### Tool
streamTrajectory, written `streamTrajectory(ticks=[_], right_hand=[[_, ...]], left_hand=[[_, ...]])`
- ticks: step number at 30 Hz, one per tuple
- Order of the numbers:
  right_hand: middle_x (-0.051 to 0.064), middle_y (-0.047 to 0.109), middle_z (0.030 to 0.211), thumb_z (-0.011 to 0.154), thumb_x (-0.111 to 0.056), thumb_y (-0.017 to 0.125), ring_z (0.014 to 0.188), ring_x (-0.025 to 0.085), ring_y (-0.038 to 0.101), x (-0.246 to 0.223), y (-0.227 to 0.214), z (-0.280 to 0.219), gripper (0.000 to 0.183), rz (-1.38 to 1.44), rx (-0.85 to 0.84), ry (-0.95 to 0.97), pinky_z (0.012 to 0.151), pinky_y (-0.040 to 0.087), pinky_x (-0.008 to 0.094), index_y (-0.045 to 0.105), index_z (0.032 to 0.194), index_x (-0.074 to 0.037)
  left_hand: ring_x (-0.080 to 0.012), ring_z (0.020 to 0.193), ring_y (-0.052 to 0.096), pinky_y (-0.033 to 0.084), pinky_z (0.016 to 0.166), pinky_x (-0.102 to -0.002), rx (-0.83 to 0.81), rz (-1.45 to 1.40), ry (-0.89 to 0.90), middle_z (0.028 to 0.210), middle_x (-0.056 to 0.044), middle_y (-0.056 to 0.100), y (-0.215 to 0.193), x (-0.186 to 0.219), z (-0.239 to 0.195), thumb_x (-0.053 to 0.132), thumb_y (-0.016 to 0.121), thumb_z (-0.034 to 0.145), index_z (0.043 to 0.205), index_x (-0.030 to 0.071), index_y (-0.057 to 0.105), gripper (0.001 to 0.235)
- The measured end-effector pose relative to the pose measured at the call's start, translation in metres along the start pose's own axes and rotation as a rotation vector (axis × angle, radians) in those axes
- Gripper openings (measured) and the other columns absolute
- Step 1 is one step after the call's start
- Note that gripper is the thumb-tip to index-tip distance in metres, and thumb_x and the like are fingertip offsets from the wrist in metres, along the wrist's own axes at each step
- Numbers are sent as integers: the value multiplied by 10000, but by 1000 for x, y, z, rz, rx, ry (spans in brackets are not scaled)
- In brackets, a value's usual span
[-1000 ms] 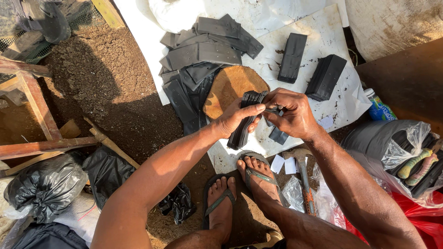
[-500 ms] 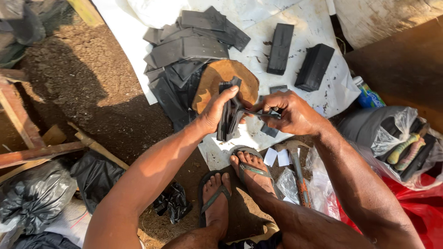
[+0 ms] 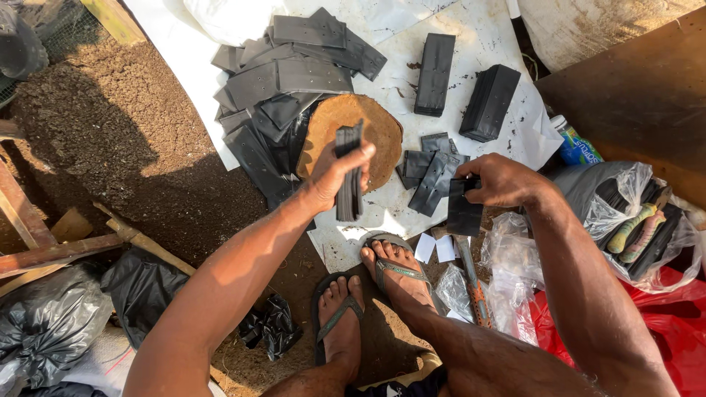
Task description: The person repeatedly picks up small black rubber pieces, places them on a wooden block, and strikes them with a hammer. They handle the pieces one at a time, occasionally stacking them, and continue hammering throughout the clip.
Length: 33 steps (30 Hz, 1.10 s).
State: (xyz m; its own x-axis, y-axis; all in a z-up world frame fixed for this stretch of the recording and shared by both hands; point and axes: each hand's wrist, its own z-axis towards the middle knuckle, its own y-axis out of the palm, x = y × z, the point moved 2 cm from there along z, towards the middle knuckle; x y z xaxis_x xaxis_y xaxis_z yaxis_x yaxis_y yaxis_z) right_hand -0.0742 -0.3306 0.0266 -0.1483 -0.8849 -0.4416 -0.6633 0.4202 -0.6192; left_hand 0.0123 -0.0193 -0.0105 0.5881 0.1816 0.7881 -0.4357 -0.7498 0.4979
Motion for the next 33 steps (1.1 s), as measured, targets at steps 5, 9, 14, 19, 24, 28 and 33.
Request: streamTrajectory(ticks=[5,9,14,19,24,28,33], right_hand=[[118,752,1162,790,-117,767,827,227,746,-6,15,25,538,-94,-33,10,678,570,361,682,1319,-164],[121,713,1207,831,-152,719,569,195,639,-34,15,27,614,216,216,-71,455,555,343,554,1422,-131],[95,630,816,859,-163,672,450,102,532,-65,40,32,548,1486,157,-119,458,590,323,555,1354,42],[120,661,858,839,70,690,648,139,644,-75,61,35,498,1386,280,-224,529,552,300,541,1314,77],[114,700,918,852,114,614,711,146,689,-72,80,43,305,1294,339,-165,621,624,296,637,1152,68],[93,688,844,861,85,595,611,166,660,-59,97,47,204,823,312,85,541,591,326,683,1043,65],[77,690,746,962,-442,674,632,180,655,-58,138,35,723,4,-91,249,756,373,313,423,1407,69]], left_hand=[[-141,772,686,608,711,-321,-82,91,-39,861,-36,664,3,-10,-1,299,863,756,1052,65,640,438],[-150,834,650,555,782,-315,-109,45,-71,897,-46,655,4,-13,0,217,867,824,1028,5,662,359],[-144,859,688,586,811,-314,-86,5,-53,919,-42,700,14,-16,-3,146,833,775,1125,41,666,402],[-221,851,744,619,753,-358,-76,-85,-92,969,-111,700,16,-17,-7,160,790,822,1234,4,599,480],[-252,815,723,614,661,-393,60,-130,-173,1004,-144,656,14,-32,-6,172,758,875,1282,-4,504,511],[-264,829,721,623,691,-427,140,-197,-124,993,-141,635,-2,-36,-5,180,720,863,1274,14,506,493],[-292,963,703,642,850,-499,33,-322,-138,1022,-134,627,-14,-26,-10,214,663,887,1367,-14,491,558]])
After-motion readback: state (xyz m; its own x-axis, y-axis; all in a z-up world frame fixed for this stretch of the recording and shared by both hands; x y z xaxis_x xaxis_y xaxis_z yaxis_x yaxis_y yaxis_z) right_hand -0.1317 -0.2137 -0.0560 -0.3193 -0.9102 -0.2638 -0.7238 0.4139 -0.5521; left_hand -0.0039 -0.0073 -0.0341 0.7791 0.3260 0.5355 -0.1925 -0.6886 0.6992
